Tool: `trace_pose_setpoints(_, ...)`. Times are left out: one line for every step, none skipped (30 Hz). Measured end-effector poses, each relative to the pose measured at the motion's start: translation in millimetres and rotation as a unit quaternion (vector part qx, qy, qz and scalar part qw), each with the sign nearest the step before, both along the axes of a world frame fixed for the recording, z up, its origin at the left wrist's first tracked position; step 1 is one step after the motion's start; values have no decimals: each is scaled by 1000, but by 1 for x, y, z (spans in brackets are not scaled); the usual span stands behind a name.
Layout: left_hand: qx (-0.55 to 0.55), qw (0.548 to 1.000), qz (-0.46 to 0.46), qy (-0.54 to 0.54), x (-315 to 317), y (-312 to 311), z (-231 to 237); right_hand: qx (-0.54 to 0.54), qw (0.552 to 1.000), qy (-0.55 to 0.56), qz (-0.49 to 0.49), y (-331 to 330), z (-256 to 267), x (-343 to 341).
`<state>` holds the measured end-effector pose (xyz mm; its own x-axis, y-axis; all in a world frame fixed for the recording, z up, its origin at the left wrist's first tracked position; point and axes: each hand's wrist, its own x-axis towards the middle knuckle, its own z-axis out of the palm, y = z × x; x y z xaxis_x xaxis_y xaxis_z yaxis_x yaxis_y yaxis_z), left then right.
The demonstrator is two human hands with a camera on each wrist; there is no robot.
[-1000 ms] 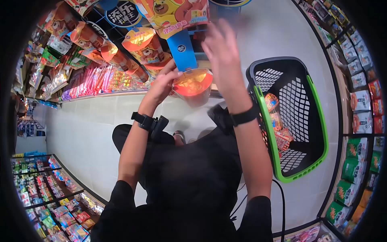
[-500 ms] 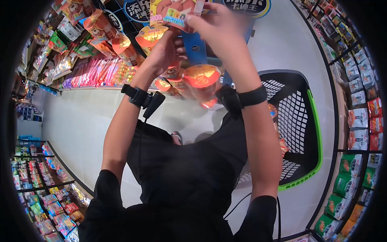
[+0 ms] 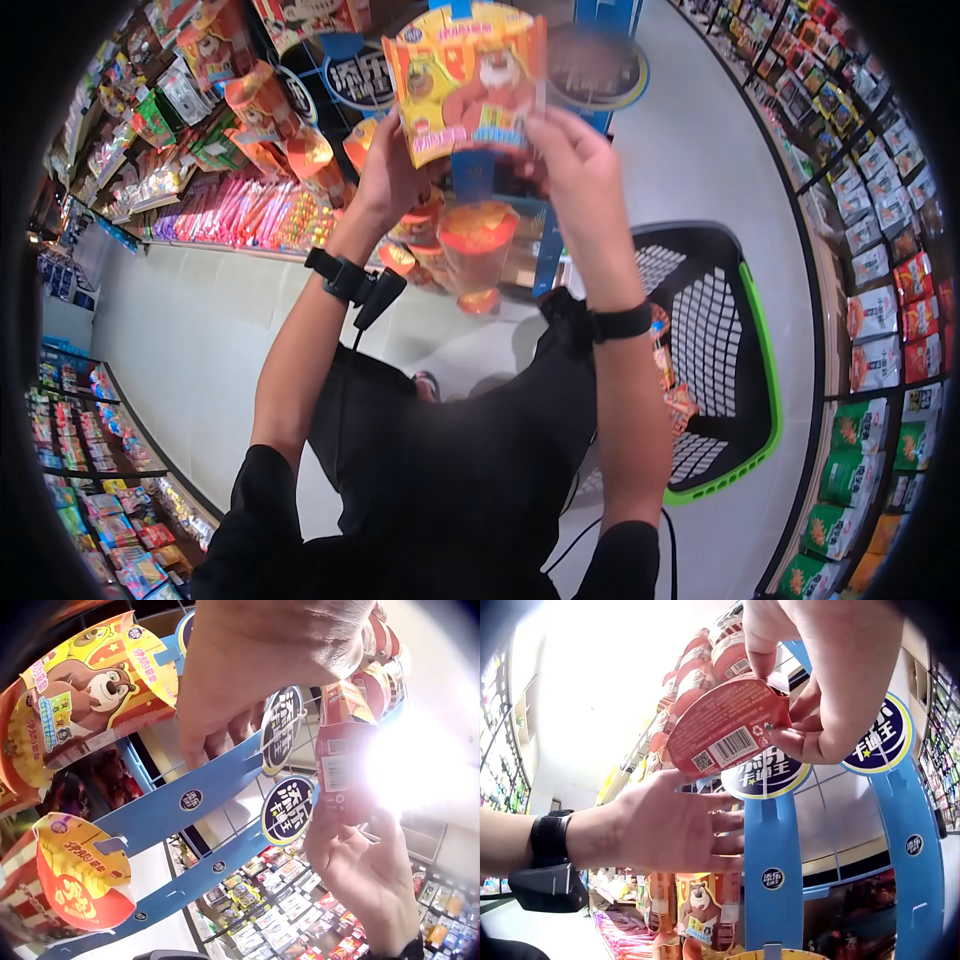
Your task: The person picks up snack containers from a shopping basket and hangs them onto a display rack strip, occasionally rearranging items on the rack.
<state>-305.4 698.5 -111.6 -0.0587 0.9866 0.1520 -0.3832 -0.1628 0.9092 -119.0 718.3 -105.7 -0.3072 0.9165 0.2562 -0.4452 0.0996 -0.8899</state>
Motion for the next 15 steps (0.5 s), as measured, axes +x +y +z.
trace_pose_setpoints(-1, 1000, 11, -8, 2, 1, 4, -14, 1000, 20, 10, 0, -3, -2)
trace_pose_setpoints(23, 1000, -19, 7, -2, 5, 4, -21, 998, 51, 2, 0, -7, -5)
trace_pose_setpoints(12, 1000, -11, 5, -3, 4, 5, -20, 999, 47, -6, -2, -9, -7)
trace_pose_setpoints(1, 1000, -3, 2, -3, 3, 7, -24, 998, 50, -3, -3, -11, -8)
trace_pose_setpoints(-8, 1000, 6, 2, -6, 7, -1, -29, 998, 54, 0, -4, -12, -9)
trace_pose_setpoints(-19, 998, -24, -50, -14, 13, -10, -21, 999, 46, 6, -4, -11, -10)
trace_pose_setpoints(26, 999, 28, 8, -21, 19, -11, -18, 999, 39, 10, -3, -12, -10)
trace_pose_setpoints(67, 993, 76, 66, -25, 25, -14, -21, 999, 30, 10, -6, -17, -7)
trace_pose_setpoints(111, 979, 119, 121, -26, 29, -19, -28, 999, 32, 14, -7, -20, -4)
trace_pose_setpoints(177, 964, 106, 165, -25, 23, -9, -31, 999, 35, 18, -6, -20, -1)
trace_pose_setpoints(243, 943, 93, 206, -27, 17, 5, -34, 998, 38, 22, -6, -20, 2)
trace_pose_setpoints(281, 913, 112, 275, -29, 15, 11, -30, 997, 59, 40, -8, -18, 4)
trace_pose_setpoints(319, 875, 127, 342, -30, 15, 17, -29, 997, 60, 36, -11, -16, 5)
trace_pose_setpoints(363, 833, 170, 382, -31, 18, 22, -27, 997, 62, 29, -14, -14, 6)
trace_pose_setpoints(405, 786, 208, 418, -32, 22, 27, -26, 997, 64, 19, -15, -13, 7)
